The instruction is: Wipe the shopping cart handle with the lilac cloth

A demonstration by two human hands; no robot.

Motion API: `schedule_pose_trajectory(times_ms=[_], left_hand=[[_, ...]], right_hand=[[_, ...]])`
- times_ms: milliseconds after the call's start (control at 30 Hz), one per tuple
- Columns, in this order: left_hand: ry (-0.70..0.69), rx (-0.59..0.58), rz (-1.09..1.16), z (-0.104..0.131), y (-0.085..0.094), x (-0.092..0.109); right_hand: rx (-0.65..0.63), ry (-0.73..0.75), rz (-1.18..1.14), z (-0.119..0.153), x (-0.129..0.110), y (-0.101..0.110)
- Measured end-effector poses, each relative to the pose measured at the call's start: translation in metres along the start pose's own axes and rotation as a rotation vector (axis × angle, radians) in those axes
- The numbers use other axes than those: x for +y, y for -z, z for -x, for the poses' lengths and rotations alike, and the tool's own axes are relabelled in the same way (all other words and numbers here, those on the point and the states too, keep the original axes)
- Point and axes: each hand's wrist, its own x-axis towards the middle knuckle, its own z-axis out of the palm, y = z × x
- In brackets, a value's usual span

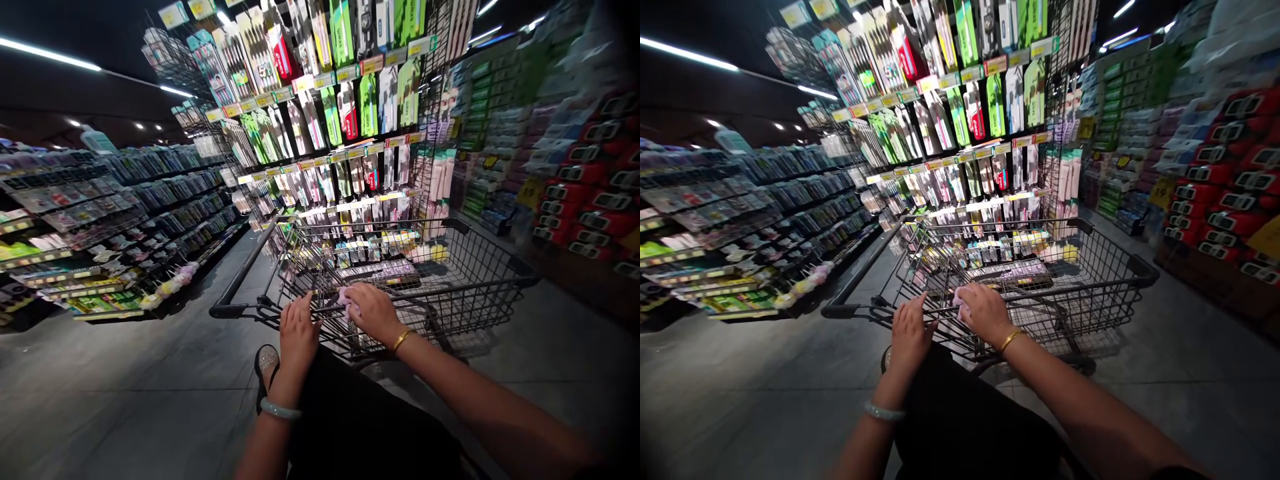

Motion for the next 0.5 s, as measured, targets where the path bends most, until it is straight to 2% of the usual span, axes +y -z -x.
schedule_pose_trajectory(times_ms=[67,133,233,333,400,500], left_hand=[[0.033,0.063,0.013,0.002,-0.003,0.003],[0.08,0.091,0.012,0.002,-0.007,0.006],[0.124,0.15,0.022,0.003,-0.016,0.004],[0.163,0.261,0.028,0.006,-0.024,-0.001],[0.192,0.292,0.03,0.008,-0.026,-0.005],[0.206,0.264,0.037,0.01,-0.022,-0.009]], right_hand=[[-0.028,-0.101,-0.013,-0.009,-0.009,0.004],[-0.054,-0.143,-0.033,-0.021,-0.025,-0.001],[-0.055,0.036,-0.103,-0.036,-0.058,-0.024],[0.054,0.201,-0.087,-0.038,-0.079,-0.051],[0.118,0.307,-0.021,-0.032,-0.073,-0.061],[0.153,0.484,0.042,-0.019,-0.046,-0.059]])
